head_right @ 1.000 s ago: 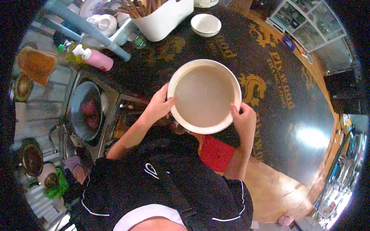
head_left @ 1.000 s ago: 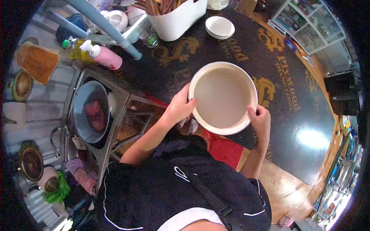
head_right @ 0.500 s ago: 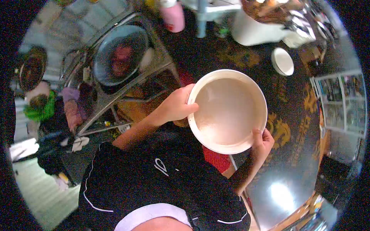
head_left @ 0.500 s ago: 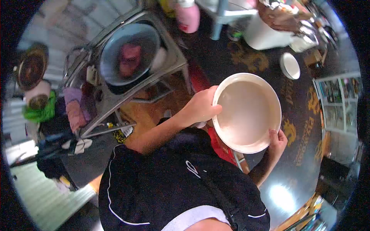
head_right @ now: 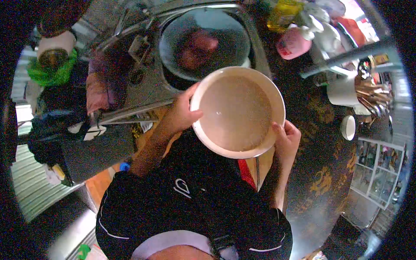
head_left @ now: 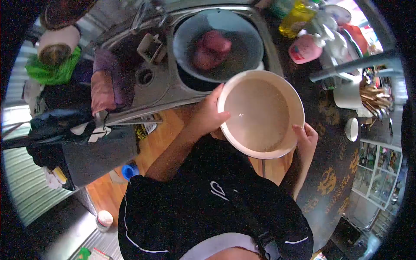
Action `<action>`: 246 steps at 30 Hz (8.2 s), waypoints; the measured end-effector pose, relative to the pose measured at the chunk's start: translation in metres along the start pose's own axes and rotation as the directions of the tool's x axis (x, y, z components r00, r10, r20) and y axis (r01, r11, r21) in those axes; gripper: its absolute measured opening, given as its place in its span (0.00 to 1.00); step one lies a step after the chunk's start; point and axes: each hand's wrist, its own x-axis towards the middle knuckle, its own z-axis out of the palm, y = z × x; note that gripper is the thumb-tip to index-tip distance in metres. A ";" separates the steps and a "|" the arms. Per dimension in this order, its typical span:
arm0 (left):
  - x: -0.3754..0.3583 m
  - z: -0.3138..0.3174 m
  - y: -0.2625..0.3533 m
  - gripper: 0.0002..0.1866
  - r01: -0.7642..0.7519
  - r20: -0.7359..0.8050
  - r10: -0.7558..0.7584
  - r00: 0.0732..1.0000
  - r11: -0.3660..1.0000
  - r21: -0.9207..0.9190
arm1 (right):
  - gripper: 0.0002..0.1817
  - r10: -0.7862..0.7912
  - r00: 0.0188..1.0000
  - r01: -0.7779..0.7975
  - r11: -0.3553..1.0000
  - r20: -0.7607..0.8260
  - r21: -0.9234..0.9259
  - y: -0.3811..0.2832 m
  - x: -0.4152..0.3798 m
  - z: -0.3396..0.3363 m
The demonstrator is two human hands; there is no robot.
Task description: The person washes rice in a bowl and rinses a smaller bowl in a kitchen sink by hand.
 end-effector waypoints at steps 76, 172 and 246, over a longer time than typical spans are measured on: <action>-0.034 -0.186 -0.046 0.24 0.326 -0.093 -0.383 0.919 0.872 -0.366 | 0.14 0.021 0.967 0.117 0.850 0.255 -0.513 -0.087 0.090 0.239; -0.031 -0.176 -0.064 0.23 0.240 -0.171 -0.297 0.940 0.926 -0.290 | 0.10 -0.018 0.951 0.210 0.771 0.309 -0.601 -0.093 0.096 0.242; 0.061 0.353 0.068 0.20 -0.388 0.406 0.232 0.884 0.849 0.358 | 0.09 0.089 0.802 0.006 0.988 -0.591 0.157 0.132 -0.106 -0.281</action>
